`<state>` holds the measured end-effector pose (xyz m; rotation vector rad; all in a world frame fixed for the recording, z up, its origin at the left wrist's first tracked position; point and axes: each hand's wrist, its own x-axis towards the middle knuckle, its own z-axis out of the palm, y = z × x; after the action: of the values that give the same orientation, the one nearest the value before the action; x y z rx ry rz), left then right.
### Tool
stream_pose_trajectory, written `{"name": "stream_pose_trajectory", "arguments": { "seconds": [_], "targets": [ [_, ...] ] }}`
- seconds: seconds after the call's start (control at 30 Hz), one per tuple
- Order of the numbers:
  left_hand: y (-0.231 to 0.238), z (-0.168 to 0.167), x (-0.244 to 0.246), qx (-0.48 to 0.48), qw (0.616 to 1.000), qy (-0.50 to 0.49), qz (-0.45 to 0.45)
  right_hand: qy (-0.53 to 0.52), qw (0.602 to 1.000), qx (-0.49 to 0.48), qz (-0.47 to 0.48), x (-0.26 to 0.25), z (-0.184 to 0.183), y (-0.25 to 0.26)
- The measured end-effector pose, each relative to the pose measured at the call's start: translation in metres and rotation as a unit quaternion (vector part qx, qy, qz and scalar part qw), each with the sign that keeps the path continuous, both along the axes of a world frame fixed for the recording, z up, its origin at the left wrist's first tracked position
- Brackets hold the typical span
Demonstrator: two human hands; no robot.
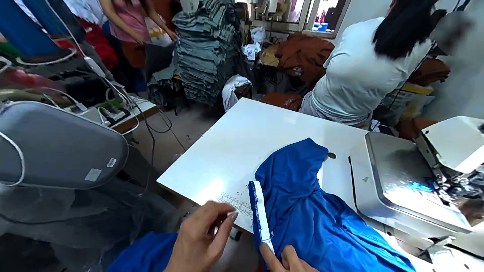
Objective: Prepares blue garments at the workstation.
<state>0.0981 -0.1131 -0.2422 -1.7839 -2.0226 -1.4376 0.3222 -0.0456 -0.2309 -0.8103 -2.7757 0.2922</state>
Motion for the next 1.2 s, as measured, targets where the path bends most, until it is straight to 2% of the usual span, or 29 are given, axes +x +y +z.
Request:
{"name": "stream_pose_trajectory", "arguments": {
  "seconds": [0.03,0.1,0.2,0.27,0.33,0.4,0.47,0.6,0.67,0.77,0.9,1.0,1.1,1.13,1.2],
  "targets": [
    [0.013,0.003,-0.005,0.010,1.000,0.009,0.004,0.011,1.000,0.014,-0.004,0.000,-0.003,0.003],
    [0.036,0.001,-0.012,-0.046,0.999,-0.001,-0.015,0.034,0.999,0.015,-0.002,0.004,-0.003,0.006],
    [0.057,-0.008,-0.016,-0.112,0.991,-0.039,-0.061,0.033,0.999,-0.031,-0.004,0.012,0.002,0.008],
    [0.061,-0.015,-0.013,-0.082,0.993,-0.043,-0.078,0.037,0.993,-0.116,0.004,0.016,0.001,0.012],
    [0.061,-0.023,-0.010,-0.015,0.998,-0.030,-0.051,0.044,0.972,-0.230,0.024,0.019,0.010,0.018],
    [0.056,-0.027,-0.009,0.027,0.999,-0.013,-0.013,0.080,0.953,-0.289,0.049,0.018,0.024,0.025],
    [0.050,-0.028,-0.010,0.037,0.999,-0.011,0.006,0.110,0.958,-0.260,0.056,0.011,0.036,0.033],
    [0.044,-0.028,-0.013,0.020,1.000,0.002,0.013,0.146,0.988,-0.044,0.025,-0.024,0.030,0.050],
    [0.042,-0.026,-0.012,0.009,1.000,0.003,0.009,0.166,0.984,0.061,0.026,-0.043,0.019,0.058],
    [0.041,-0.026,-0.012,0.011,1.000,-0.011,0.009,0.170,0.976,0.132,0.028,-0.063,0.014,0.062],
    [0.041,-0.026,-0.010,0.029,0.999,-0.030,0.007,0.144,0.976,0.159,0.023,-0.081,0.016,0.061],
    [0.038,-0.023,-0.005,0.042,0.999,-0.034,0.001,0.132,0.980,0.145,0.026,-0.092,0.015,0.063],
    [0.028,-0.021,-0.002,0.039,0.998,-0.034,-0.028,0.218,0.970,0.104,0.030,-0.090,0.008,0.072],
    [0.021,-0.019,-0.001,0.011,0.998,-0.039,-0.050,0.254,0.964,0.079,0.021,-0.084,0.009,0.075],
    [0.002,-0.004,-0.002,-0.106,0.988,-0.067,-0.089,0.297,0.954,0.044,-0.001,-0.063,0.015,0.077]
  ]
}}
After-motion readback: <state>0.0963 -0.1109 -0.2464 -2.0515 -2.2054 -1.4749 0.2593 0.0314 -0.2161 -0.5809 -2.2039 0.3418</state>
